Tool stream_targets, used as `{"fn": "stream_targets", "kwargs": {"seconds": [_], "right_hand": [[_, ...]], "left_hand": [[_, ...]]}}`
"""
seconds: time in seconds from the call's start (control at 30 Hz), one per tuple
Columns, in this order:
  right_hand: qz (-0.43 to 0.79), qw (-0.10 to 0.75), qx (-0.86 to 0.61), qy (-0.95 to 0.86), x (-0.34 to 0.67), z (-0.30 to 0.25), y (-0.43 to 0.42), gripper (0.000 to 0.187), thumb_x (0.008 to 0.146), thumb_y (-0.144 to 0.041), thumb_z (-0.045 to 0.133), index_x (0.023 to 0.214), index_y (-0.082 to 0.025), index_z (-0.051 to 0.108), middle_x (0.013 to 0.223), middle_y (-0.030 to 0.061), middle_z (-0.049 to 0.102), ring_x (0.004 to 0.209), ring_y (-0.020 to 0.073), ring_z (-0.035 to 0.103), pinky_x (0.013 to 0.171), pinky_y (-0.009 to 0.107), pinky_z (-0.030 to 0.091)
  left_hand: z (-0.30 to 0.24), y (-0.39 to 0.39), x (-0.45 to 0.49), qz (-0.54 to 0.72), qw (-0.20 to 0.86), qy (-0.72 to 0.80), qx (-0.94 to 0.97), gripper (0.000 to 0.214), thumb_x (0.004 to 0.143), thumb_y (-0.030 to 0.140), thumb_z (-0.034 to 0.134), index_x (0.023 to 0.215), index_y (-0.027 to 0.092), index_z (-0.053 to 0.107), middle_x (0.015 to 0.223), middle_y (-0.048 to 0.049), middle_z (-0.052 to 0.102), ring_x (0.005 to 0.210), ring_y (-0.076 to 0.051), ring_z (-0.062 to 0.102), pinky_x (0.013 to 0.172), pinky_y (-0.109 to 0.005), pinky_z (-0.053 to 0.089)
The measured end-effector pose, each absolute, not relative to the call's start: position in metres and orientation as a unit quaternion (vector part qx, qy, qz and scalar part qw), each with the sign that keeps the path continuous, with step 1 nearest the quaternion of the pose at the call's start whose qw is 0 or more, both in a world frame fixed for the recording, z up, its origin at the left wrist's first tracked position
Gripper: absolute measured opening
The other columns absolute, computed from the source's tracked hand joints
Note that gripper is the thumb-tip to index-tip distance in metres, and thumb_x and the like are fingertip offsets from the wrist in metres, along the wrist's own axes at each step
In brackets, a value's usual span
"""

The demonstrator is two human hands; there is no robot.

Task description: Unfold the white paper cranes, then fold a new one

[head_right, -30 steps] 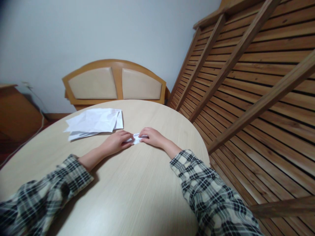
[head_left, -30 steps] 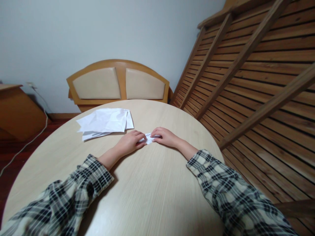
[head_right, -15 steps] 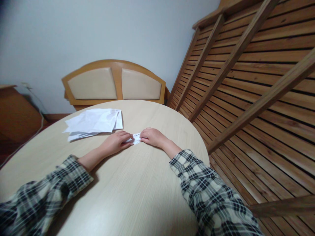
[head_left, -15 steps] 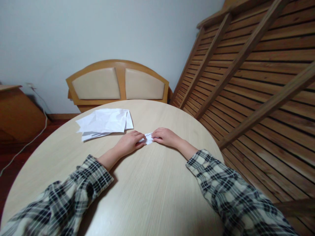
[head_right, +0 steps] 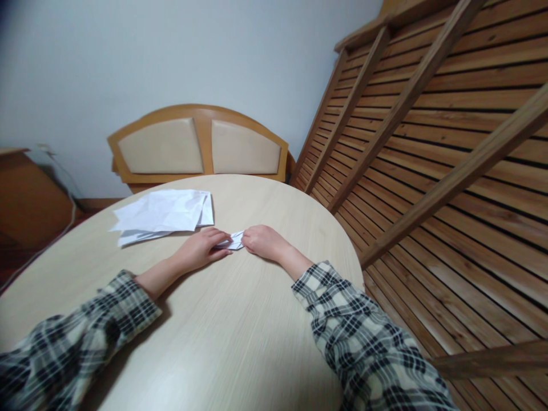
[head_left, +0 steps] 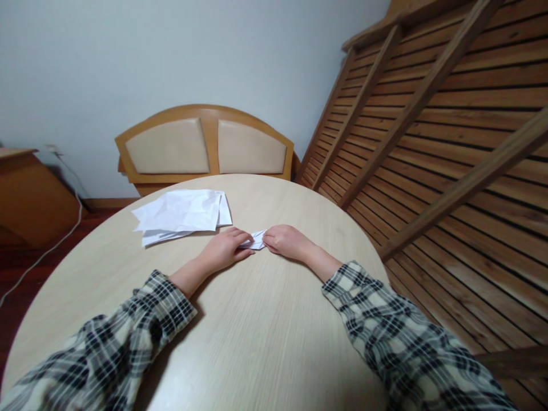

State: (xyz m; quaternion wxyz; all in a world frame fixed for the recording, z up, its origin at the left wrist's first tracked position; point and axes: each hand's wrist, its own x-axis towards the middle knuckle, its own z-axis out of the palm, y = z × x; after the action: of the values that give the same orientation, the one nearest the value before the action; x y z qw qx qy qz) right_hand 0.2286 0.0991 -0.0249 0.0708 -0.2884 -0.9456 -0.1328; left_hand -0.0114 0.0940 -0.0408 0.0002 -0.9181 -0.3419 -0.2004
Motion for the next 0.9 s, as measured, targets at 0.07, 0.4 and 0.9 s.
{"fn": "stream_targets", "kwargs": {"seconds": [0.07, 0.4, 0.9], "right_hand": [[-0.135, 0.080, -0.293, -0.943, 0.228, -0.025, 0.099, 0.019, 0.095, -0.019, 0.053, 0.088, -0.013, 0.069, 0.088, 0.0108, 0.070, 0.079, 0.0199, 0.059, 0.072, 0.032, 0.038], [-0.080, 0.232, -0.309, -0.919, 0.231, -0.027, 0.100, 0.027, 0.101, -0.034, 0.048, 0.106, -0.019, 0.070, 0.102, 0.0078, 0.074, 0.095, 0.0214, 0.062, 0.085, 0.035, 0.039], [-0.095, 0.295, -0.410, -0.858, 0.234, -0.032, 0.102, 0.034, 0.100, -0.042, 0.049, 0.083, -0.019, 0.068, 0.082, 0.0046, 0.072, 0.082, 0.0195, 0.058, 0.087, 0.037, 0.029]], "left_hand": [[-0.041, 0.094, -0.011, -0.204, -0.004, -0.346, -0.916, 0.028, 0.092, 0.040, 0.060, 0.108, 0.018, 0.065, 0.102, -0.0106, 0.071, 0.097, -0.027, 0.063, 0.085, -0.040, 0.051], [-0.043, 0.093, -0.012, -0.242, -0.045, -0.412, -0.877, 0.018, 0.093, 0.024, 0.051, 0.102, 0.019, 0.066, 0.089, -0.0075, 0.070, 0.080, -0.021, 0.064, 0.072, -0.031, 0.048], [-0.042, 0.098, -0.013, -0.341, -0.319, -0.400, -0.789, 0.037, 0.088, 0.046, 0.051, 0.084, 0.013, 0.067, 0.068, -0.0011, 0.060, 0.061, -0.012, 0.049, 0.053, -0.023, 0.036]]}}
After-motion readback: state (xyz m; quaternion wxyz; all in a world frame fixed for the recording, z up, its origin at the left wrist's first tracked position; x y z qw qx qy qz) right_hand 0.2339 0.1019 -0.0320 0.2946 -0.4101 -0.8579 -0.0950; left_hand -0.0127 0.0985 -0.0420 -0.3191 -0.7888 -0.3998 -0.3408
